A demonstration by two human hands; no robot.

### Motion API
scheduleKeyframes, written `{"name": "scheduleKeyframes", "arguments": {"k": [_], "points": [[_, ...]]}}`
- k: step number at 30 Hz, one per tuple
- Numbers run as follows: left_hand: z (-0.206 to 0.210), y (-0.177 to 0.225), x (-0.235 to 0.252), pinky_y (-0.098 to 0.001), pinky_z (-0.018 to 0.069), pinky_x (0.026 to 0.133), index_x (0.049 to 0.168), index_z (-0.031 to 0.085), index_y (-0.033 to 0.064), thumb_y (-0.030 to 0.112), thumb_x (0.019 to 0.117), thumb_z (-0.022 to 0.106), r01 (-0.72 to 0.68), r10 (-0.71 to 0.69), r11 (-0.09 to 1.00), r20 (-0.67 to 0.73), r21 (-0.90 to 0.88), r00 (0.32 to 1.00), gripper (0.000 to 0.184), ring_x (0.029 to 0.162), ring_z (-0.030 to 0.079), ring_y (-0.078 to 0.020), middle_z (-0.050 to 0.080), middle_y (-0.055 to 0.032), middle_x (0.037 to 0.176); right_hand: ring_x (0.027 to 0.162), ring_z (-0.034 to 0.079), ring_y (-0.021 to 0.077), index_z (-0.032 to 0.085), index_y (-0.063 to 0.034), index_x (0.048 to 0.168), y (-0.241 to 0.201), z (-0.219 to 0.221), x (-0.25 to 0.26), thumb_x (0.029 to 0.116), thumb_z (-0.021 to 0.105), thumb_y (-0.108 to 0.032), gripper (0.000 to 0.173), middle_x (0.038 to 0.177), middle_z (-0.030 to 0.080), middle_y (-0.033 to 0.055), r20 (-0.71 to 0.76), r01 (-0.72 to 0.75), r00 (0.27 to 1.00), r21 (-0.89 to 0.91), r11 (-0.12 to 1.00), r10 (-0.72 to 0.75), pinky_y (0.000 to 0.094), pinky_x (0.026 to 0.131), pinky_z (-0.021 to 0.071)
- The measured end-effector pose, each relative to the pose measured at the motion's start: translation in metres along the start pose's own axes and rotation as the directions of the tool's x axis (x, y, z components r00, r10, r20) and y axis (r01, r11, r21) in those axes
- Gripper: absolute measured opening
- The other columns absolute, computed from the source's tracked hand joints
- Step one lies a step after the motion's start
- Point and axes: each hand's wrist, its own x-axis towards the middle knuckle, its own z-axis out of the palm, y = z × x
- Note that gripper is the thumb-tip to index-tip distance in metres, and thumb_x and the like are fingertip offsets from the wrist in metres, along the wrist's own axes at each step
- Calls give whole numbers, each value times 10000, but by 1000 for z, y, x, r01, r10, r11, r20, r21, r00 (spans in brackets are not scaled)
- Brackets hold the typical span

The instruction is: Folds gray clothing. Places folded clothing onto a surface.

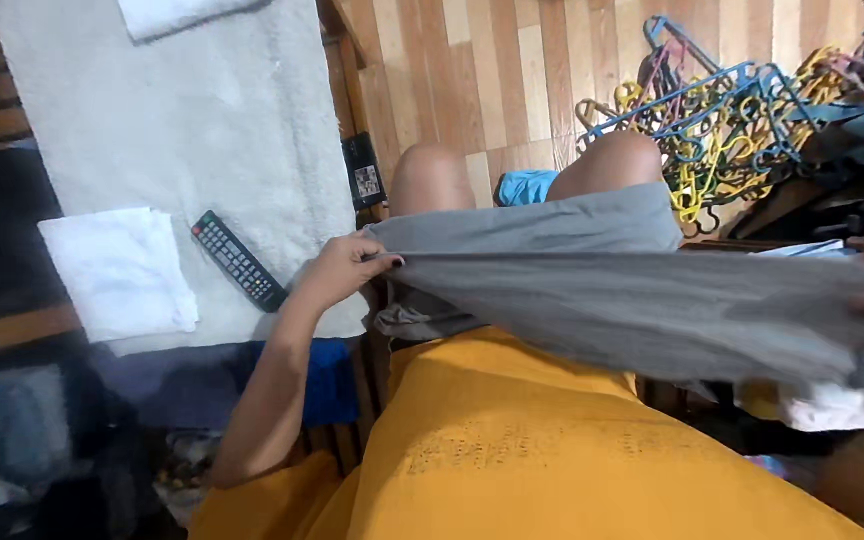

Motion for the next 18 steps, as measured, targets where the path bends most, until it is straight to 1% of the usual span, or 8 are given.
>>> {"name": "scheduleKeyframes", "arguments": {"k": [2,3,5,7,11,13,16,18], "points": [[1,-1,0,-586,350,1113,817,729,-12,181,986,674,50,-48,997,-33,58,998,262,995,660,-294,718,-139,868,833,657,-54,692,-207,1086,36,15,31,799,806,-248,311,981,704,-155,-121,-69,990,40,997,74,166,752,578],[2,-3,0,-629,305,1132,817,721,-21,194,996,666,58,-54,993,-46,106,998,285,974,675,-311,713,-153,857,819,668,-23,679,-143,1105,48,25,43,788,771,-106,333,979,707,-105,-148,-115,980,107,988,131,187,746,589],[6,-10,-1,-669,262,1150,814,710,-32,234,1008,656,76,-63,981,-78,179,995,333,939,688,-336,706,-168,826,764,676,33,631,-61,1187,67,46,58,843,668,100,382,942,692,-25,-174,-268,934,243,932,313,231,693,605],[11,-11,-3,-673,251,1159,814,703,-34,277,1019,645,112,-86,962,-113,249,990,377,930,688,-358,698,-175,811,746,665,38,609,-89,1241,84,63,65,902,631,89,383,951,677,-21,-215,-375,867,312,873,450,244,667,597],[18,-3,-6,-693,236,1169,880,711,-41,341,1019,640,213,-162,910,-167,357,973,414,1027,677,-422,713,-213,876,982,613,101,359,-191,1533,94,99,66,1051,544,-251,519,1275,593,31,-276,-457,793,319,830,543,361,838,537],[23,10,-5,-715,231,1164,1050,707,-28,349,1008,659,258,-182,889,-225,380,957,382,1120,647,-439,713,-233,1016,1194,594,198,277,-285,1602,97,119,67,1072,399,-522,593,1472,524,46,-208,-541,728,413,733,654,481,954,519],[42,37,-6,-678,262,1175,1348,604,13,291,1033,603,143,4,872,-300,468,954,420,1362,500,-449,593,-250,1373,1040,644,191,507,-281,1388,122,142,66,955,273,-804,718,1178,655,17,-51,-603,579,645,469,814,475,834,555],[66,44,-3,-628,295,1188,1420,575,61,361,1029,578,-22,192,857,-279,516,941,493,1442,413,-445,516,-233,1491,927,669,143,578,-265,1256,134,143,63,961,246,-798,694,1017,683,-12,48,-579,594,718,386,803,413,769,581]]}}
